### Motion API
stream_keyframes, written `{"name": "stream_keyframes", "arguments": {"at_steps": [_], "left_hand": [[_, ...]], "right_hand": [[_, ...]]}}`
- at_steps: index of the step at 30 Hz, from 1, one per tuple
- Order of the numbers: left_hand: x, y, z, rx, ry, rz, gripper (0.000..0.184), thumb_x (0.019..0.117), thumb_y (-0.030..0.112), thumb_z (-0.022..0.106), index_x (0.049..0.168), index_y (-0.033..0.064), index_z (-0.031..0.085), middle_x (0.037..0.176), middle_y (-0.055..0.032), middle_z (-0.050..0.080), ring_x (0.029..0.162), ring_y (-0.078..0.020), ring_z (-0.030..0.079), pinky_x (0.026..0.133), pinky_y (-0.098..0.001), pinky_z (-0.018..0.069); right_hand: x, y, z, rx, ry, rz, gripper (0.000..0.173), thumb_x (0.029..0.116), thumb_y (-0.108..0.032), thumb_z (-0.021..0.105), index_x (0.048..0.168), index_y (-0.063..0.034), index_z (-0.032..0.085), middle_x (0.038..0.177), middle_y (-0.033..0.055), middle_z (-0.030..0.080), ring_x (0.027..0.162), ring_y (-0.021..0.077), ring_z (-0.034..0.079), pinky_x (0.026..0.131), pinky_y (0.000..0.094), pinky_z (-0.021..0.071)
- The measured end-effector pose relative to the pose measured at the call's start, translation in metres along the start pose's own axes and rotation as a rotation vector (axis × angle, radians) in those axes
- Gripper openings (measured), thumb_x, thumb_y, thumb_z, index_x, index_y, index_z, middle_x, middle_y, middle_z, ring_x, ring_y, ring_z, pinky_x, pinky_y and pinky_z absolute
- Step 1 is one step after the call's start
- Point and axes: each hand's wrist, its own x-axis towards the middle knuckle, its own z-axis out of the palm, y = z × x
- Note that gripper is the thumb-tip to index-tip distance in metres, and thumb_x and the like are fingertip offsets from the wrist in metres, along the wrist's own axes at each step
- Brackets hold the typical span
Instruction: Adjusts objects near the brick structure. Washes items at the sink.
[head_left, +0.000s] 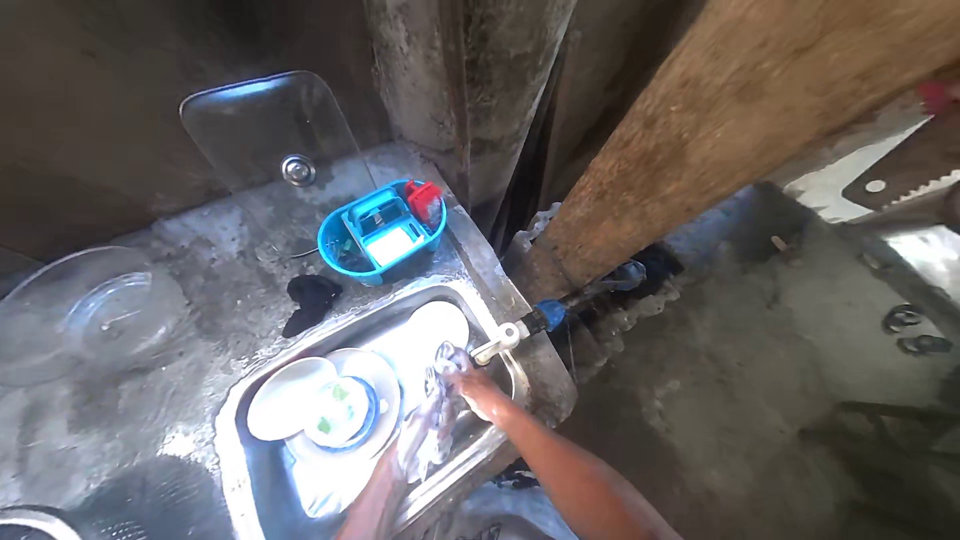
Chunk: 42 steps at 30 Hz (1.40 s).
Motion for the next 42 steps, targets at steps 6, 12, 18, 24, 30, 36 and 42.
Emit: {"name": "stream_keyframes", "arguments": {"at_steps": [6, 12, 18, 24, 30, 36, 42], "left_hand": [[0.009, 0.003, 0.020, 0.318, 0.170, 0.061, 0.044, 0.1129, 0.037, 0.030, 0.101, 0.0079, 0.060, 0.063, 0.0003, 0.053, 0.045, -0.0082, 0.048, 0.039, -0.0220, 0.0434], [0.016, 0.017, 0.017, 0.519, 0.116, -0.039, 0.038, 0.1126, 0.033, 0.034, 0.095, 0.0082, 0.058, 0.061, 0.0006, 0.051, 0.044, -0.0084, 0.047, 0.040, -0.0223, 0.0442], [-0.012, 0.095, 0.071, 1.686, 0.394, 0.074, 0.042, 0.1045, 0.035, 0.055, 0.132, 0.0054, 0.065, 0.127, -0.0212, 0.067, 0.121, -0.0379, 0.063, 0.105, -0.0597, 0.0472], [-0.057, 0.149, 0.160, 1.691, 0.226, 0.880, 0.043, 0.1001, 0.046, 0.054, 0.096, 0.0073, 0.074, 0.085, -0.0073, 0.071, 0.075, -0.0208, 0.069, 0.068, -0.0448, 0.0560], [-0.059, 0.149, 0.202, 2.016, 0.242, 0.550, 0.038, 0.1014, 0.039, 0.055, 0.092, 0.0054, 0.070, 0.079, -0.0150, 0.069, 0.079, -0.0349, 0.070, 0.068, -0.0552, 0.0516], [-0.036, 0.140, 0.183, 1.373, 0.129, 0.519, 0.025, 0.1000, 0.029, 0.059, 0.093, 0.0094, 0.072, 0.078, 0.0009, 0.068, 0.073, -0.0091, 0.065, 0.071, -0.0314, 0.0545], [0.048, 0.048, 0.111, 0.610, 0.487, 0.652, 0.022, 0.1040, 0.005, 0.046, 0.107, -0.0051, 0.066, 0.088, -0.0080, 0.068, 0.076, -0.0117, 0.064, 0.072, -0.0290, 0.0559]], "right_hand": [[-0.004, -0.010, 0.012, 0.152, 0.330, -0.008, 0.043, 0.0969, -0.009, 0.068, 0.134, 0.0057, 0.053, 0.123, 0.0183, 0.063, 0.111, 0.0173, 0.062, 0.099, 0.0324, 0.0518], [-0.008, -0.015, 0.015, 0.199, 0.252, 0.093, 0.046, 0.0989, -0.018, 0.068, 0.137, 0.0012, 0.051, 0.110, 0.0166, 0.067, 0.092, 0.0197, 0.068, 0.083, 0.0382, 0.0580], [-0.007, -0.023, 0.005, 0.245, 0.363, -0.042, 0.057, 0.0970, -0.001, 0.065, 0.147, 0.0057, 0.040, 0.130, 0.0193, 0.060, 0.107, 0.0147, 0.064, 0.096, 0.0281, 0.0537], [-0.018, -0.026, 0.004, 0.358, 0.301, -0.176, 0.034, 0.0973, 0.006, 0.050, 0.132, 0.0056, 0.048, 0.094, 0.0076, 0.063, 0.065, 0.0065, 0.064, 0.061, 0.0227, 0.0579], [-0.028, -0.021, -0.001, 0.341, 0.265, -0.167, 0.030, 0.1020, 0.001, 0.049, 0.132, 0.0044, 0.050, 0.095, 0.0062, 0.064, 0.070, 0.0044, 0.063, 0.065, 0.0219, 0.0568], [-0.028, -0.013, -0.003, 0.397, 0.222, -0.126, 0.030, 0.1017, 0.003, 0.048, 0.131, 0.0045, 0.046, 0.087, 0.0032, 0.065, 0.065, 0.0056, 0.064, 0.061, 0.0220, 0.0569], [-0.007, -0.006, -0.007, 0.287, 0.314, -0.191, 0.034, 0.1034, -0.003, 0.051, 0.137, 0.0042, 0.048, 0.106, 0.0081, 0.065, 0.086, 0.0055, 0.065, 0.074, 0.0218, 0.0568]]}}
